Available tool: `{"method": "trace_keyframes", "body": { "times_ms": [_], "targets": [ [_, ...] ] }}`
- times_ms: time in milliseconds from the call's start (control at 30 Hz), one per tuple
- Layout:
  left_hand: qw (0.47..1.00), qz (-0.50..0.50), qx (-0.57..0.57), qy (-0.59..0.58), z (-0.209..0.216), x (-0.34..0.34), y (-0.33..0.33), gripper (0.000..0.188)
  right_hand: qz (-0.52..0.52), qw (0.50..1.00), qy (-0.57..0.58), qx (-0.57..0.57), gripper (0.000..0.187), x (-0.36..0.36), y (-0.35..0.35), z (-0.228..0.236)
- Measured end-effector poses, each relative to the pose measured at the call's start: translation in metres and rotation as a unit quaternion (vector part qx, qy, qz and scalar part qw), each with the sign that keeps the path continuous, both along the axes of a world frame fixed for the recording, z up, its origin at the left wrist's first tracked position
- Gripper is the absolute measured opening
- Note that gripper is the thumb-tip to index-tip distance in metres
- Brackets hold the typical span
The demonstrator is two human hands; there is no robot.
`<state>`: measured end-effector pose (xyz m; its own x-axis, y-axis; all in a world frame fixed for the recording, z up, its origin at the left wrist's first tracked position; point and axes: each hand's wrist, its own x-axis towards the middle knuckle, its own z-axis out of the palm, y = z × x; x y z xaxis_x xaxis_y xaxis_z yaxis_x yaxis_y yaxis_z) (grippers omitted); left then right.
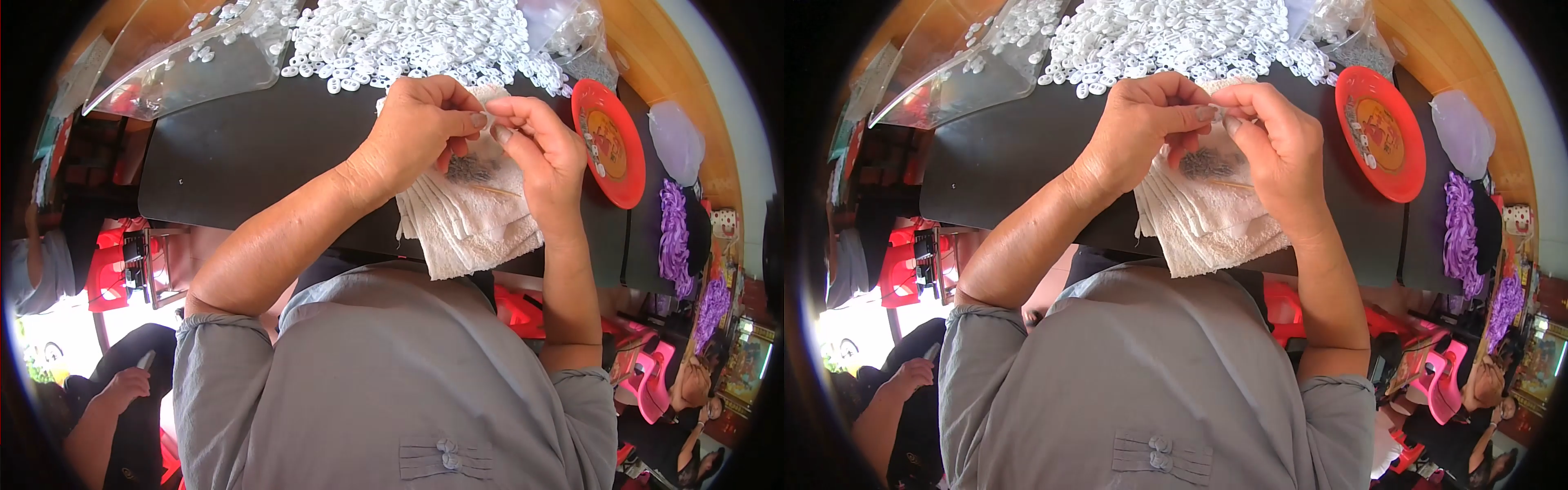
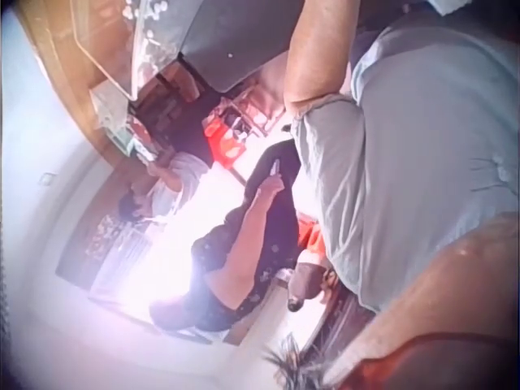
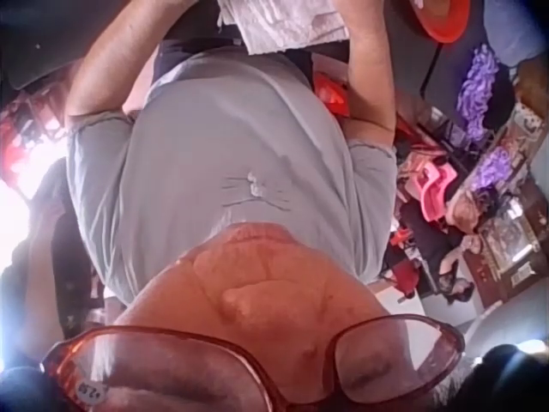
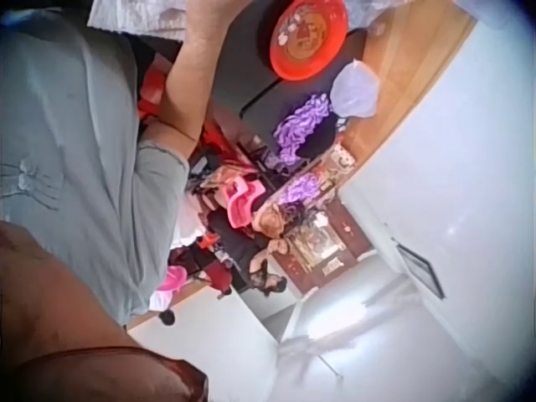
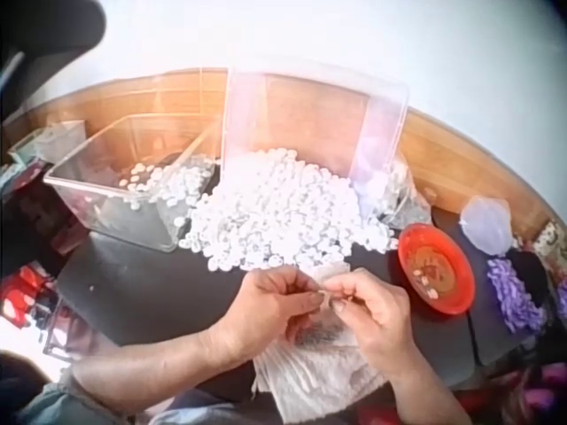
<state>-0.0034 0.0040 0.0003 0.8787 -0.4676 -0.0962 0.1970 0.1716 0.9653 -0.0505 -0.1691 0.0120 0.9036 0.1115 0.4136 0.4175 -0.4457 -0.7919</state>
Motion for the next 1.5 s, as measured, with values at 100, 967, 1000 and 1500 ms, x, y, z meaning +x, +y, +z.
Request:
{"method": "trace_keyframes", "body": {
  "times_ms": [100,967,1000,1500],
  "targets": [
    [1.0,0.001,-0.002,-0.006,-0.002,0.001,0.0,0.012,0.003,1.0,0.0,-0.011,0.021,-0.002,0.001,0.002],
    [0.995,0.025,-0.082,0.054,-0.008,-0.001,0.0,0.011,-0.033,0.997,0.056,0.046,0.024,0.001,0.006,-0.007],
    [0.993,0.02,-0.094,0.063,-0.008,0.0,0.0,0.011,-0.033,0.997,0.055,0.047,0.024,0.0,0.006,-0.006],
    [1.0,0.007,-0.002,0.014,-0.007,-0.001,-0.001,0.012,-0.084,0.978,-0.105,-0.157,0.008,0.003,0.007,-0.012]
  ]
}}
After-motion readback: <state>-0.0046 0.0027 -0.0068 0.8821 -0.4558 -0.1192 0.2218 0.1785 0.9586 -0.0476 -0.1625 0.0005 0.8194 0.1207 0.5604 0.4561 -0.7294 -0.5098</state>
